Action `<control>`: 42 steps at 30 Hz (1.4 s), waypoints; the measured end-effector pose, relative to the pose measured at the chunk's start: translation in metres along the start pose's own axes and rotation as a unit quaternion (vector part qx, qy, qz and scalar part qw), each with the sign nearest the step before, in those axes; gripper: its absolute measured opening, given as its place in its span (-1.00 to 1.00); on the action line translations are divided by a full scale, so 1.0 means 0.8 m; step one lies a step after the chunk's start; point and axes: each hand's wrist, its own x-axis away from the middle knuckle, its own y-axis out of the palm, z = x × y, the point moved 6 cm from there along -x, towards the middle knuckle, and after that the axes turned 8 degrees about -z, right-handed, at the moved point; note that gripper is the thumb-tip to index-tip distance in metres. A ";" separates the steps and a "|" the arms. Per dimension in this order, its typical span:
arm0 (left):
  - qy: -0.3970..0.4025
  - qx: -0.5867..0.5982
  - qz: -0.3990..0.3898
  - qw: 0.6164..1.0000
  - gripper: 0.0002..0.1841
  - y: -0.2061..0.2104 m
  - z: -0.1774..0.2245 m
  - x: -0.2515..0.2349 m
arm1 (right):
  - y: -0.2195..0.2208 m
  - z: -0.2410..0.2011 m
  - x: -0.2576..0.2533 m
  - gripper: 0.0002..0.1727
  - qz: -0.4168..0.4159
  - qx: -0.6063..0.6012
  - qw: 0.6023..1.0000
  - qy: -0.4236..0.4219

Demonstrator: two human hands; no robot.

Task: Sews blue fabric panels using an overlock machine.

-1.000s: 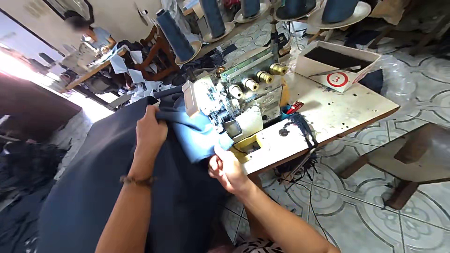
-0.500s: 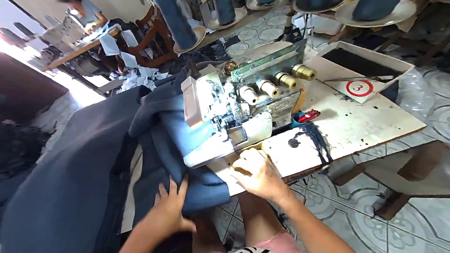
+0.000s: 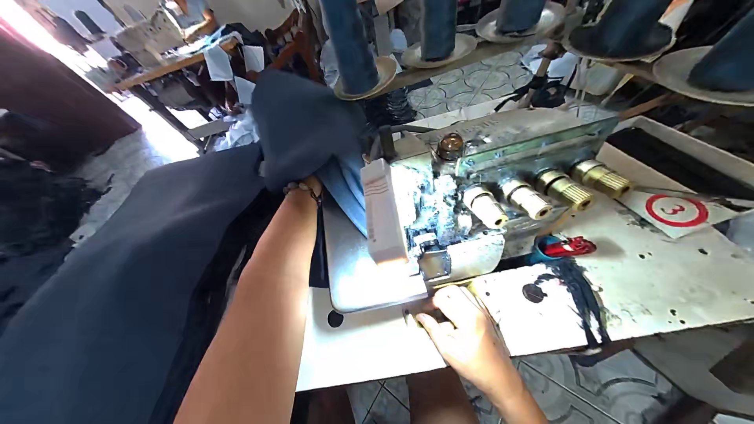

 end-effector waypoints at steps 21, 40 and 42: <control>0.067 -0.009 0.191 0.979 -0.80 -0.064 -0.363 0.309 | 0.008 -0.008 0.007 -0.57 -0.035 0.040 0.996 -0.067; 0.324 0.194 -0.317 0.870 -0.65 0.108 -0.170 0.506 | 0.106 -0.139 0.083 -0.44 -0.300 -0.602 0.701 0.236; 0.406 0.156 -0.420 0.796 -0.70 0.134 -0.155 0.539 | 0.104 -0.130 0.076 -0.59 -0.278 -0.585 0.721 0.246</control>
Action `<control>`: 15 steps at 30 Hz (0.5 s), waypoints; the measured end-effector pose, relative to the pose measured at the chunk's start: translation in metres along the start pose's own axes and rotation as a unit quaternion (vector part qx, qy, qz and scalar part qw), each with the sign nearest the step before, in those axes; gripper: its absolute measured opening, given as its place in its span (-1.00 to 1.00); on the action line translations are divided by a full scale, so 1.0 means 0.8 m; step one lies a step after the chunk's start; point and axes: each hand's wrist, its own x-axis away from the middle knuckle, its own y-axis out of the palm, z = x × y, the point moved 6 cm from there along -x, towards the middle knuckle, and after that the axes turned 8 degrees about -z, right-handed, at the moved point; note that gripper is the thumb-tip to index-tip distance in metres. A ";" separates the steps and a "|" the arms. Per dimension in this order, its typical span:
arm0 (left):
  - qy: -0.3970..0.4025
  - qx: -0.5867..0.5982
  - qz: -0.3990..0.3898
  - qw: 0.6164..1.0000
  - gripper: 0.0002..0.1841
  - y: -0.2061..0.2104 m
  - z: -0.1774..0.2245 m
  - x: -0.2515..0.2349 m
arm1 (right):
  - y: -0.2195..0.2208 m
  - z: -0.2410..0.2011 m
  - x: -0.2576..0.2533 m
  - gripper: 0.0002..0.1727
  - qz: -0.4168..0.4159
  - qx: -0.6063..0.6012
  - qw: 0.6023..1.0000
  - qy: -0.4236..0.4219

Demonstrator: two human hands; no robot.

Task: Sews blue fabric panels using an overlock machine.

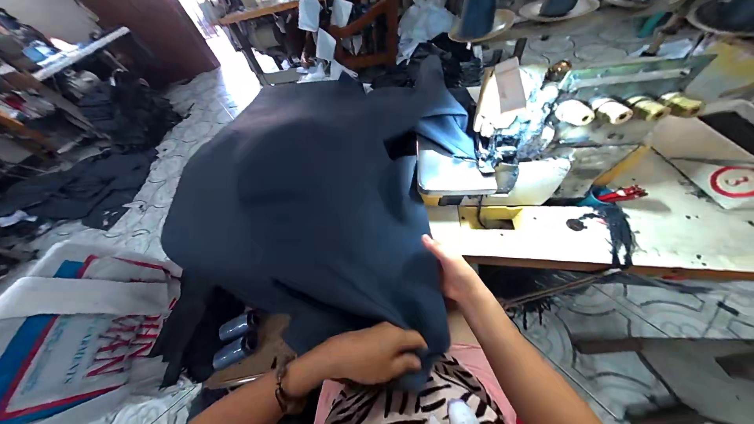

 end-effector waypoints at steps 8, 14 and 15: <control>0.011 -0.284 0.331 0.900 -0.60 -0.158 -0.018 -0.050 | -0.019 0.042 0.040 -0.62 0.019 0.073 0.995 -0.067; 0.017 -0.307 0.284 0.908 -0.49 -0.179 -0.049 -0.108 | -0.039 0.094 0.097 -0.60 0.012 0.080 0.995 -0.064; 0.022 -0.306 0.284 0.909 -0.55 -0.174 -0.052 -0.112 | -0.044 0.100 0.102 -0.60 0.013 0.070 0.996 -0.055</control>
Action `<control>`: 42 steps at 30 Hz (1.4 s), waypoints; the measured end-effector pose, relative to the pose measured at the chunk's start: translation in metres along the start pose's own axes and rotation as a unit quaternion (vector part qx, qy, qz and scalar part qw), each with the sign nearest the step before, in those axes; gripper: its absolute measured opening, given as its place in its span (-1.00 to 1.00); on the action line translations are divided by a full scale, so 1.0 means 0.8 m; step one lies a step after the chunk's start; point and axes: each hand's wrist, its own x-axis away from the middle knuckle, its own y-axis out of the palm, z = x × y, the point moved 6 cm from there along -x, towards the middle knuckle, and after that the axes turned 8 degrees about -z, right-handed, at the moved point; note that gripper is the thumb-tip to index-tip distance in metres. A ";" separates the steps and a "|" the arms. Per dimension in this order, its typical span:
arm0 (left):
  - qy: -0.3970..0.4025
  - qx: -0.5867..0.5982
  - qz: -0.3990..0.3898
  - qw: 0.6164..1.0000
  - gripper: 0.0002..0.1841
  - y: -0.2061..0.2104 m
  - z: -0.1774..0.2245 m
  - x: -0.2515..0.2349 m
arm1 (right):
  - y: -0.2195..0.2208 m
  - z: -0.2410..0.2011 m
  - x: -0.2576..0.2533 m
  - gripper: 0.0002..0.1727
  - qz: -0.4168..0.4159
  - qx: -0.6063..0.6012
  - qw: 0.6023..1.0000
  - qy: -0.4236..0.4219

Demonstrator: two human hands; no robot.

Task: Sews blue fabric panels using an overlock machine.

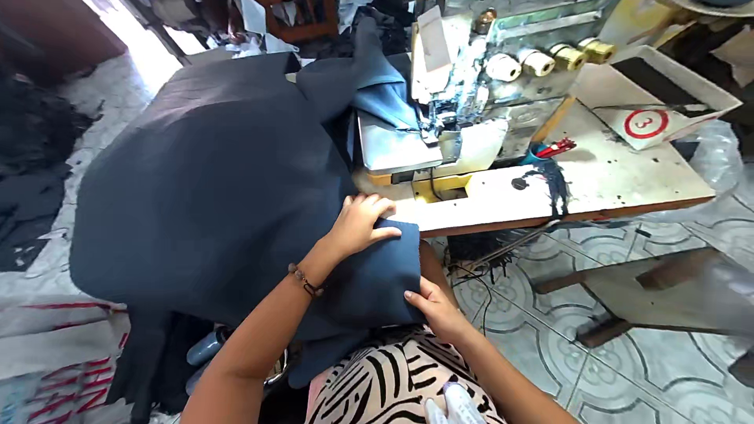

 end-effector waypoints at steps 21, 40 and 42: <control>0.053 0.279 0.002 0.959 -0.96 -0.016 0.058 -0.002 | -0.031 -0.067 -0.034 -0.79 -0.044 -0.004 0.998 -0.043; 0.113 -0.156 -0.135 0.972 -0.76 -0.114 -0.006 0.023 | -0.131 -0.182 0.116 -0.76 0.329 0.066 0.915 -0.225; 0.056 -0.135 -0.123 0.982 -0.71 -0.133 -0.044 0.044 | -0.155 -0.182 0.130 -0.75 0.374 0.077 0.899 -0.214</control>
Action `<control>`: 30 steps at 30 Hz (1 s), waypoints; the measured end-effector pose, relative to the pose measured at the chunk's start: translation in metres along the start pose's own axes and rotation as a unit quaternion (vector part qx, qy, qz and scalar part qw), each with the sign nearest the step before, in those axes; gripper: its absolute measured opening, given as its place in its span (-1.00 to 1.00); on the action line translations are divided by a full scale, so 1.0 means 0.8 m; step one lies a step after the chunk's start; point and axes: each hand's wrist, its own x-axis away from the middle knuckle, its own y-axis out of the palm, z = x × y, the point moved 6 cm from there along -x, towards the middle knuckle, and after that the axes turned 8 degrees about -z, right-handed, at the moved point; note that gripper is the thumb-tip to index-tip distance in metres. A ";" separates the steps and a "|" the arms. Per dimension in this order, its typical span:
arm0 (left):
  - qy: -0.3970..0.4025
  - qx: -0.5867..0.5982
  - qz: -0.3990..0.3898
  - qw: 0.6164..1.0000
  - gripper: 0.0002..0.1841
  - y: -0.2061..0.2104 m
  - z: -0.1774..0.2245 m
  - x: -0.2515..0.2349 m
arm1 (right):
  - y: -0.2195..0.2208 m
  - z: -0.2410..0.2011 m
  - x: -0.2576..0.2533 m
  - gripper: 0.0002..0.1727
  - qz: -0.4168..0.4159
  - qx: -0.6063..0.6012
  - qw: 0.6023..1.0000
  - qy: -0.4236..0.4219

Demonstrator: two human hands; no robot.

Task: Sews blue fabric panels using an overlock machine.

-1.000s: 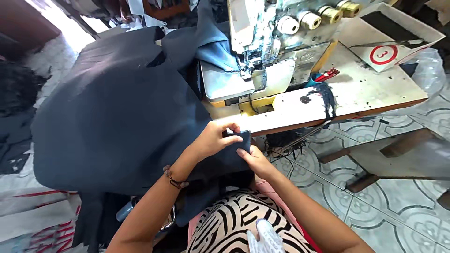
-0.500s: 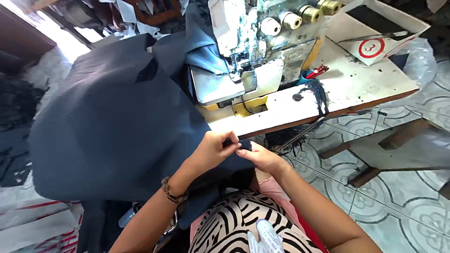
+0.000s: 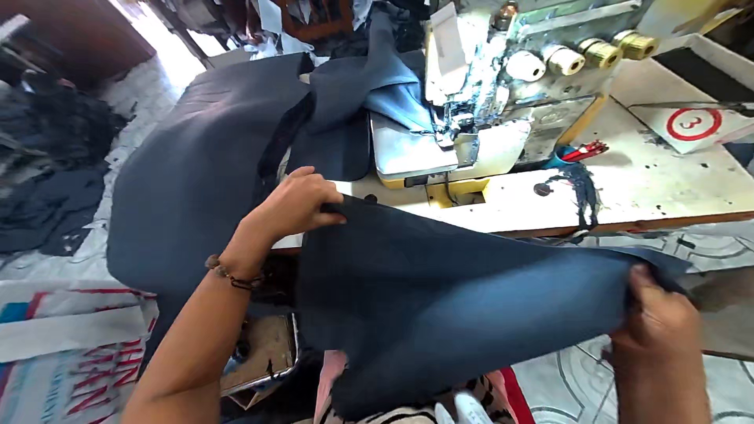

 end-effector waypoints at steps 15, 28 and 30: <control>-0.125 0.216 0.200 0.948 -0.24 -0.001 0.037 0.077 | 0.028 0.009 -0.016 -0.78 -0.164 0.101 0.980 -0.040; -0.070 0.198 0.036 0.977 -0.81 0.111 0.120 0.013 | 0.064 -0.067 0.025 -0.84 -0.276 0.203 0.923 -0.174; -0.138 0.231 0.006 0.963 -0.86 0.117 0.088 0.052 | 0.036 -0.053 0.015 -0.85 -0.180 0.181 0.956 -0.144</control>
